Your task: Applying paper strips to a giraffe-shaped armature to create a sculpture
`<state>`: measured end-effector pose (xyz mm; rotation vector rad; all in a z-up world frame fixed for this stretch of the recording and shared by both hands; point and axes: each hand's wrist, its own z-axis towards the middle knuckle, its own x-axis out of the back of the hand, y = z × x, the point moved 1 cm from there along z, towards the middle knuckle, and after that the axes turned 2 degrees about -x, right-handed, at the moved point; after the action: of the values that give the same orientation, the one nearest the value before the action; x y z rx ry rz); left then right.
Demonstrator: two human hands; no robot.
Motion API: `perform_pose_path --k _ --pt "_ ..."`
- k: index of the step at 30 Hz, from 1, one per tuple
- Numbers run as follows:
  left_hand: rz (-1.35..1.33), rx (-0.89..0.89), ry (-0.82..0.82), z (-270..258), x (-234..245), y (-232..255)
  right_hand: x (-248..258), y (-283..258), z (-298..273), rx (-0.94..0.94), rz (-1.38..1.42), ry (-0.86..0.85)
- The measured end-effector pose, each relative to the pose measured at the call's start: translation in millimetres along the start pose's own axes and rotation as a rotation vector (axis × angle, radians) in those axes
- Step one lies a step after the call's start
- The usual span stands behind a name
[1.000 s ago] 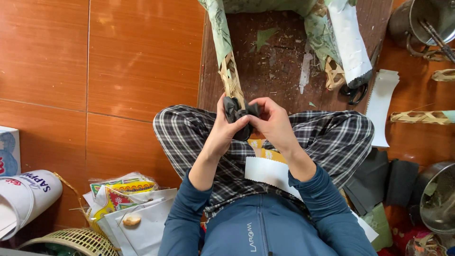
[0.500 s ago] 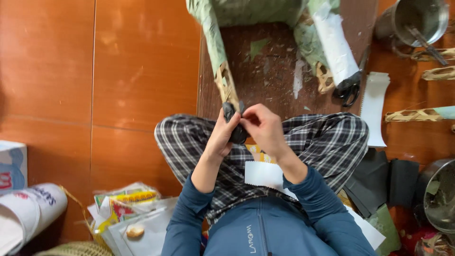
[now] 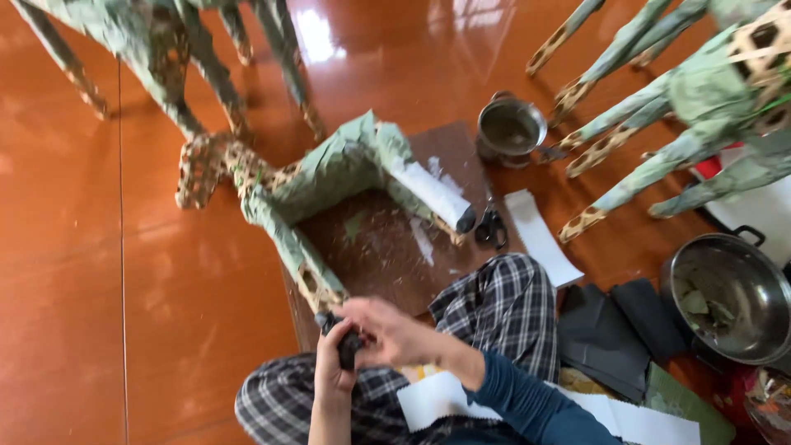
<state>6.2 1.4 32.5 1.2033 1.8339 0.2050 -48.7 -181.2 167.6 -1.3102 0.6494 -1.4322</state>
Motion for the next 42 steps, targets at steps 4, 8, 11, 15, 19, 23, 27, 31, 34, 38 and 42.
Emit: perform_pose_path --k 4,8,11,15,19,23,27,31,34,38,42 --pt "0.037 -0.013 0.089 2.1 0.4 -1.2 -23.4 33.9 -14.7 -0.034 -0.249 -0.078" --pt "-0.007 0.027 0.053 10.1 5.2 2.2 7.6 3.2 -22.4 -0.339 -0.071 -0.099" --pt "0.005 0.031 0.059 9.7 3.6 1.4 16.5 45.8 -90.1 -0.596 -0.367 -0.337" --pt "-0.004 0.009 0.095 6.4 -6.1 4.9 5.7 81.5 -179.7 -0.737 -0.7 -0.683" --pt "0.02 -0.015 0.098 -3.4 -14.4 7.9 -4.0 67.4 -217.3 -0.671 -0.427 -0.443" --pt "-0.003 -0.019 0.056 -6.1 -15.8 7.3 1.9 78.0 -219.4 -0.903 -0.22 -0.009" --pt "0.0 -0.018 0.051 -7.1 -16.0 8.9 24.0 43.3 -203.6 -0.886 -0.191 0.182" --pt "0.007 -0.031 0.06 -8.4 -18.7 9.6 17.4 72.6 -209.8 -0.76 -0.28 0.2" --pt "0.001 -0.012 0.103 -6.6 -15.0 9.4 11.5 101.0 -214.2 -0.732 -0.343 0.111" --pt "-0.021 0.01 0.063 -8.9 -12.0 9.0 15.9 129.7 -219.1 -0.604 -0.494 0.005" --pt "0.001 0.0 0.052 -15.2 -15.0 12.3 74.5 109.7 -190.6 -0.439 -0.445 0.236"
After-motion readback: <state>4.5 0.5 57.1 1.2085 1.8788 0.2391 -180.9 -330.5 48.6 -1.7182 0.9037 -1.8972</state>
